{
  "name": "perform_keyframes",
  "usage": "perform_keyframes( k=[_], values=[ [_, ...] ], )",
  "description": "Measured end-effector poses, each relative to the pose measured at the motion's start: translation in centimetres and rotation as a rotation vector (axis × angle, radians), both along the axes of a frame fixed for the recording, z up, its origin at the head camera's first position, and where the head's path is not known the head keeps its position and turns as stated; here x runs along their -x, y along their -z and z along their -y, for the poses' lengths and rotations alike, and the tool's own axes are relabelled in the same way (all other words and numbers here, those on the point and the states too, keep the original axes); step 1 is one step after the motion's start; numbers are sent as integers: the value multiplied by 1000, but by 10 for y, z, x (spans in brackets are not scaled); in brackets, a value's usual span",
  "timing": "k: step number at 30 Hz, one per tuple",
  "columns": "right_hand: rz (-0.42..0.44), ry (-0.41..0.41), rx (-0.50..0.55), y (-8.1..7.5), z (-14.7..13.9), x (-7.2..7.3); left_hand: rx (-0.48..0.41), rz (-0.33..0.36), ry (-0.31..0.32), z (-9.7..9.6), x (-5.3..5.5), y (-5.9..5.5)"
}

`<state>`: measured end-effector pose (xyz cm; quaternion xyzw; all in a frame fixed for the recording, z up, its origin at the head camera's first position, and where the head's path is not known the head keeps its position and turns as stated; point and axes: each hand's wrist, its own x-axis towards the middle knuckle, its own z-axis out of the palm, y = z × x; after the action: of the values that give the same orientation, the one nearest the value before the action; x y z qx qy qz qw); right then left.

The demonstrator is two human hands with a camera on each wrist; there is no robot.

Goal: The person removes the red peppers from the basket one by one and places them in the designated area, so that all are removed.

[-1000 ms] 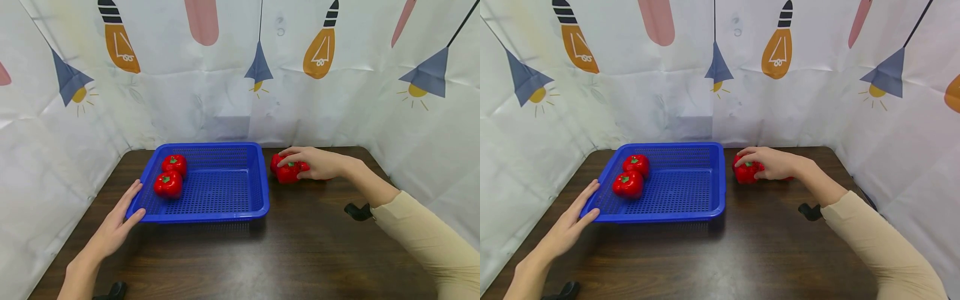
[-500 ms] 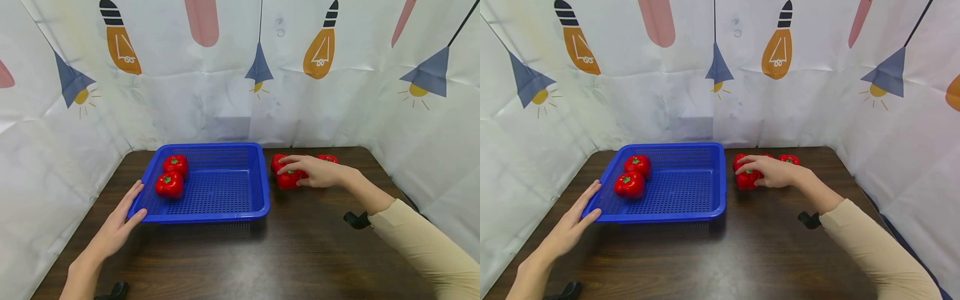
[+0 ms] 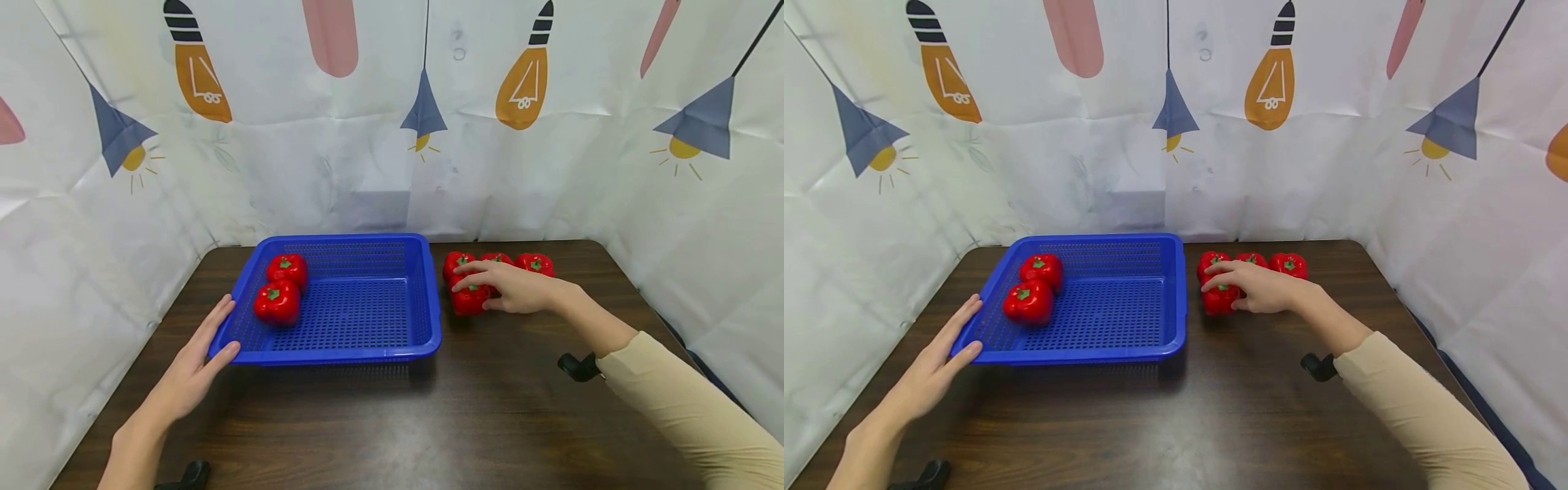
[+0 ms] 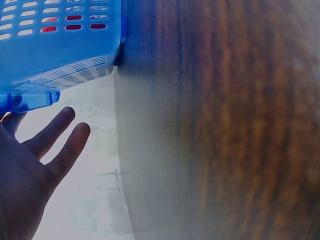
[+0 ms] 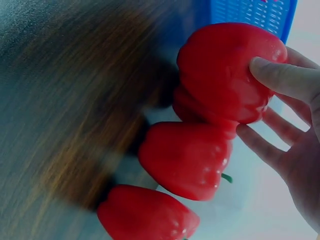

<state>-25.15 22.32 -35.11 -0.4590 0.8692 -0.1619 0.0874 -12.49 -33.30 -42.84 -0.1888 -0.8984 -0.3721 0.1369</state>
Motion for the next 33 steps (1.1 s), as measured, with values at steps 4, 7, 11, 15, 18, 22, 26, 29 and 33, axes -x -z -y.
perform_keyframes(
  k=[4,7,11,15,18,22,26,29,33],
  values=[
    [-1,12,-2,2,0,-1,0,-1,-1,0,0,0],
    [-7,16,-2,4,0,-1,0,3,-3,0,0,0],
    [-14,8,1,7,-1,-1,0,6,-4,0,0,0],
    [-20,-2,3,10,0,0,-2,8,-5,0,0,0],
    [-31,-9,-4,13,1,0,-3,5,-6,1,0,2],
    [-44,-17,-4,16,1,0,-5,-5,-4,1,0,2],
    [-50,-22,1,16,1,0,-4,-2,-5,1,0,2],
    [-47,-22,2,16,1,0,-6,-3,-3,1,0,2],
    [-41,-26,1,15,0,0,-11,-10,2,1,1,2]
  ],
)
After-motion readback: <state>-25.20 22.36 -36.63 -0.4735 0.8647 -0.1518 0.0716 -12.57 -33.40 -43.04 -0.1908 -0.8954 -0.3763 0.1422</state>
